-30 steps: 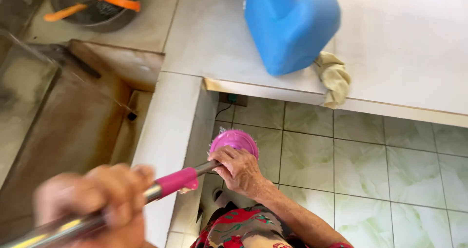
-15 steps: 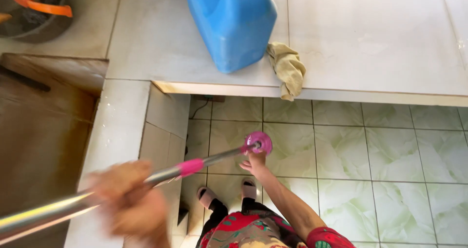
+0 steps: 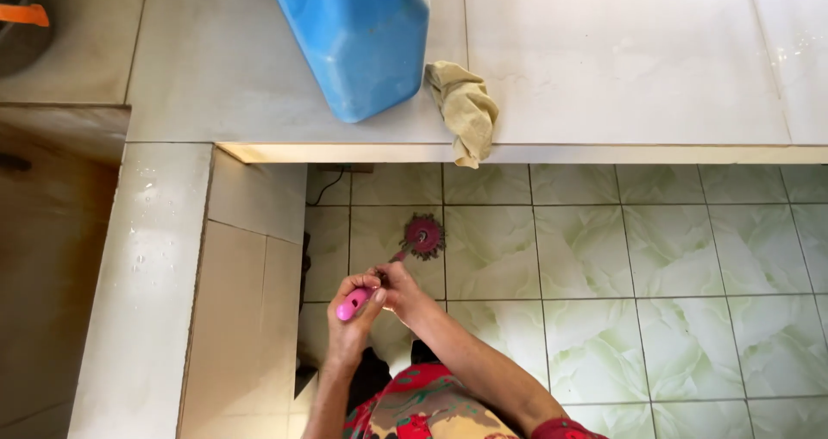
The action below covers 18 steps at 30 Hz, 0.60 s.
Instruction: The person mops the tiled floor in a utility or water production area after cleaning a basin.
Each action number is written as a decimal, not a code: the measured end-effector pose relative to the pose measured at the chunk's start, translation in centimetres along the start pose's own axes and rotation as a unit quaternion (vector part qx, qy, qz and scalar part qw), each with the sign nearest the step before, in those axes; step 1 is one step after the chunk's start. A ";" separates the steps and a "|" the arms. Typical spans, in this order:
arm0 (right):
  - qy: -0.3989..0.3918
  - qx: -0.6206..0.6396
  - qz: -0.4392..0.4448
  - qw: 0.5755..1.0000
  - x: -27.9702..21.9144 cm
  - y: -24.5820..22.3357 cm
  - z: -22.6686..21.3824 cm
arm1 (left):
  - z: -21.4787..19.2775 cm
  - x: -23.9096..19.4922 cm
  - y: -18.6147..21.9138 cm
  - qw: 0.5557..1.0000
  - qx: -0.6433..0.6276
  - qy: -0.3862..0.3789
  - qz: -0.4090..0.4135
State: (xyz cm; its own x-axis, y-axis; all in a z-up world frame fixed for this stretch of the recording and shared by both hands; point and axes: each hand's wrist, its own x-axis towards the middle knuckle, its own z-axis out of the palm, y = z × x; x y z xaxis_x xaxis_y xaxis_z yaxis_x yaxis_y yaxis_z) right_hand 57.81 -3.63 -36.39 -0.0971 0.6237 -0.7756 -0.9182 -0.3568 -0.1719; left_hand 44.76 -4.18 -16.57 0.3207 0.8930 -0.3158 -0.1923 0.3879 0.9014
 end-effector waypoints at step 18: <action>0.111 -0.085 0.002 0.990 -5.5 7.7 6.6 | -6.6 -7.2 8.4 0.903 -0.087 -0.045 -0.419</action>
State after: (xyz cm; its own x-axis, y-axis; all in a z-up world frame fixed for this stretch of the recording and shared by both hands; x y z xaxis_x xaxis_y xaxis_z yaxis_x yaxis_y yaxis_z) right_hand 48.72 -5.24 -29.42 0.0038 0.4604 -0.8877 -0.8382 -0.4827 -0.2538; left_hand 34.74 -5.84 -8.68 0.4935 0.2508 -0.8328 0.0117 0.9555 0.2947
